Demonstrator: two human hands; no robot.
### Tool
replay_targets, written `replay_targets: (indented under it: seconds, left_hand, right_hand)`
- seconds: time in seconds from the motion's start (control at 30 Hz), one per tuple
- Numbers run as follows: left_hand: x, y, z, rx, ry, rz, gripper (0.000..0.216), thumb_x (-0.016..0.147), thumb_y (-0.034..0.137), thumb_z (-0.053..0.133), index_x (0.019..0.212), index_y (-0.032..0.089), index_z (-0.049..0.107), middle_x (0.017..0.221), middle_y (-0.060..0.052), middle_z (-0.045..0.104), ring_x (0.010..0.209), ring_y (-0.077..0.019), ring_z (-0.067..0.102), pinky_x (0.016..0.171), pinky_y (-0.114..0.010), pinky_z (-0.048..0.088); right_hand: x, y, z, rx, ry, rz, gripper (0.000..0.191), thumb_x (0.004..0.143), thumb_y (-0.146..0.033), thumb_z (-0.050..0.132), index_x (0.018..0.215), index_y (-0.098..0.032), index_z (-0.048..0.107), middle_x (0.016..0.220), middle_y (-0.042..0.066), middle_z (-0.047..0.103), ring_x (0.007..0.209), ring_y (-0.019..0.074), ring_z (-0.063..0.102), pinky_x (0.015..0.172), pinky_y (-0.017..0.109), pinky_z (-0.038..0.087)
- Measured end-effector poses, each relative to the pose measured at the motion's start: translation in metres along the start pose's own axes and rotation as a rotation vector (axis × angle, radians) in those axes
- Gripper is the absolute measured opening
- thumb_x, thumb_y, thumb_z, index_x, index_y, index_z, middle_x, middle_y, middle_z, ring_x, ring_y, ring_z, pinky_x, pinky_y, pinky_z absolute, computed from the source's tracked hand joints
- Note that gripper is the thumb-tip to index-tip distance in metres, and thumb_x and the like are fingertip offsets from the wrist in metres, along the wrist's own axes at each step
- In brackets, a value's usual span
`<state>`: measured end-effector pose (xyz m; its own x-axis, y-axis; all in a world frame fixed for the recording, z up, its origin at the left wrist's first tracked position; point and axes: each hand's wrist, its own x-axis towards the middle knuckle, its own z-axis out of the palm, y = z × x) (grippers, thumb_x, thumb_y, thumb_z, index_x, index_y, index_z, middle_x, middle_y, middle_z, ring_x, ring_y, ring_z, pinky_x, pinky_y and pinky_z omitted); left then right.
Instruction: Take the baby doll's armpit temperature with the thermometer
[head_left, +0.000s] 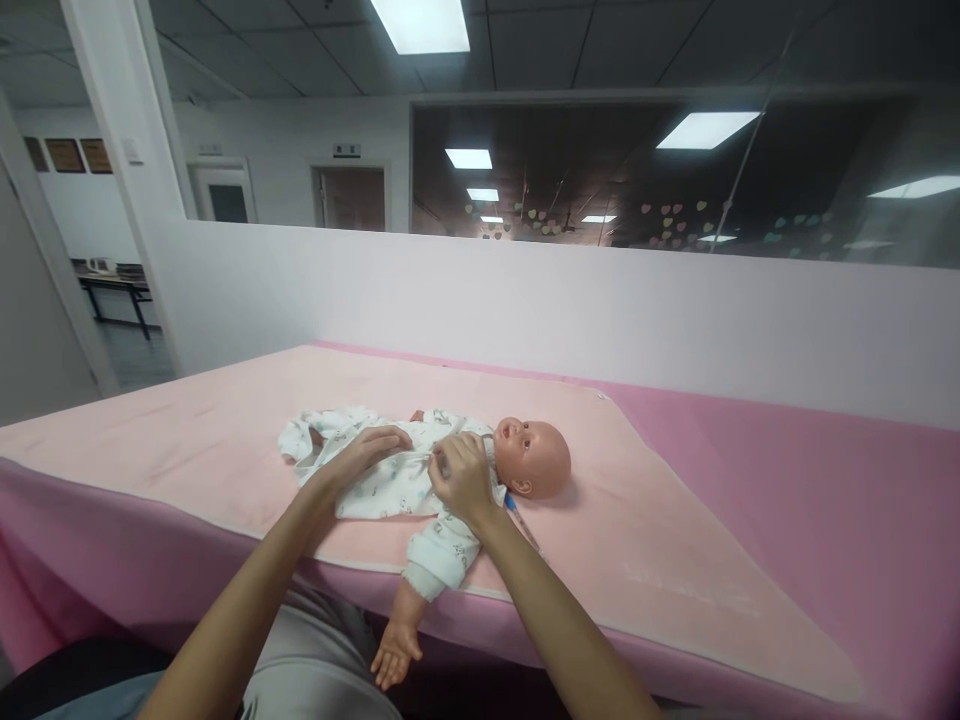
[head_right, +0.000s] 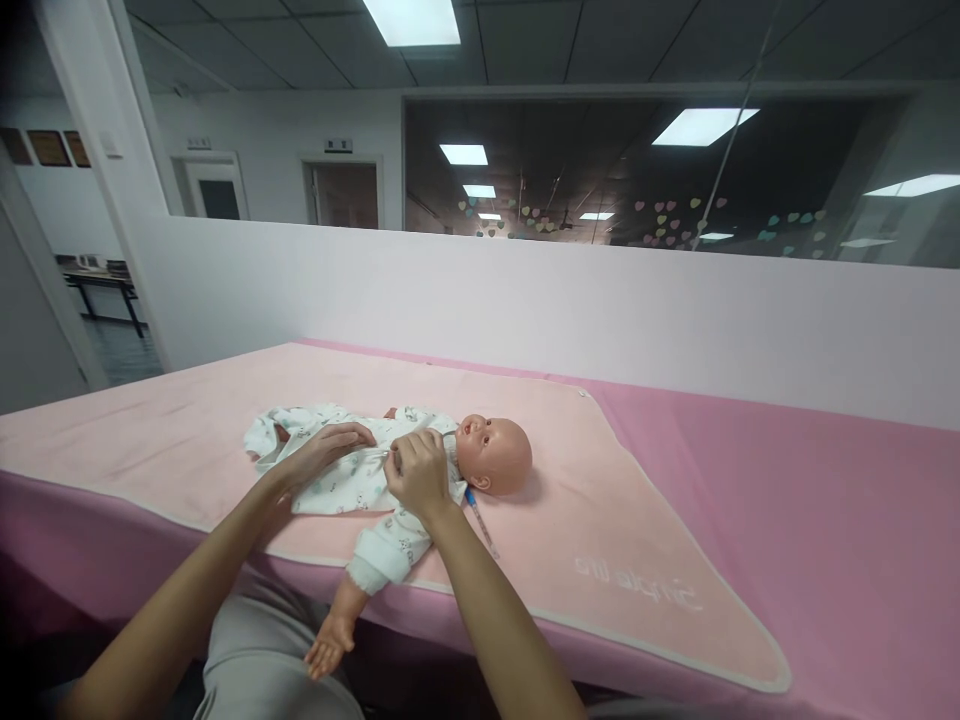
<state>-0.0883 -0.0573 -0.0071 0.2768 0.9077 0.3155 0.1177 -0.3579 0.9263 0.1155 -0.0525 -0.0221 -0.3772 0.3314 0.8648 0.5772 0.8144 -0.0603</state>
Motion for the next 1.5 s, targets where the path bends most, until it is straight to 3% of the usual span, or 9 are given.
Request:
replay_targets:
  seconds: [0.17,0.4,0.57,1.07,1.27,1.5]
  left_hand:
    - [-0.009,-0.004,-0.005,0.276,0.015,0.087,0.017,0.073,0.028,0.052,0.076,0.017,0.064,0.097,-0.007,0.062,0.097,-0.0243,0.053,0.088,-0.032,0.038]
    - [-0.016,-0.015,0.002,0.372,0.121,0.215,0.015,0.066,0.019,0.046,0.076,0.016,0.057,0.094,-0.007,0.060,0.091,-0.0229,0.053,0.081,-0.030,0.040]
    - [-0.021,-0.011,0.012,0.519,0.215,0.312,0.008,0.071,0.022,0.047,0.075,0.017,0.050,0.088,-0.006,0.059,0.085,-0.0210,0.053,0.078,-0.030,0.039]
    - [-0.026,-0.011,0.017,0.697,0.254,0.326,0.004,0.069,0.017,0.041,0.070,0.020,0.038,0.077,-0.002,0.051,0.073,-0.0175,0.047,0.070,-0.029,0.037]
    - [-0.026,-0.014,0.018,0.695,0.321,0.330,0.016,0.073,0.019,0.042,0.062,0.020,0.031,0.070,-0.002,0.048,0.067,-0.0161,0.045,0.065,-0.028,0.036]
    - [-0.026,-0.013,0.017,0.759,0.327,0.288,0.010,0.065,0.015,0.042,0.074,0.020,0.044,0.074,-0.002,0.052,0.071,-0.0180,0.048,0.069,-0.029,0.038]
  right_hand:
    - [0.000,0.001,0.001,0.013,0.006,0.018,0.006,0.079,-0.018,0.048,0.073,-0.019,0.050,0.072,0.002,0.058,0.073,0.0159,0.050,0.080,0.032,0.033]
    - [-0.001,0.001,0.002,0.037,0.040,0.026,0.007,0.078,-0.017,0.049,0.072,-0.019,0.049,0.071,0.001,0.059,0.071,0.0148,0.049,0.079,0.031,0.033]
    - [0.000,0.002,0.003,0.038,0.033,0.039,0.008,0.078,-0.016,0.048,0.071,-0.019,0.050,0.071,0.001,0.059,0.070,0.0150,0.049,0.078,0.031,0.033]
    - [-0.001,0.001,0.003,0.021,0.023,0.047,0.008,0.078,-0.016,0.049,0.071,-0.019,0.049,0.071,0.001,0.059,0.071,0.0147,0.050,0.077,0.030,0.032]
    - [-0.002,0.002,0.004,0.016,0.031,0.055,0.008,0.077,-0.015,0.049,0.071,-0.020,0.049,0.071,0.001,0.059,0.071,0.0149,0.050,0.076,0.030,0.033]
    - [-0.002,0.003,0.005,-0.008,0.026,0.049,0.007,0.077,-0.016,0.049,0.072,-0.020,0.050,0.071,0.001,0.059,0.072,0.0158,0.051,0.076,0.030,0.033]
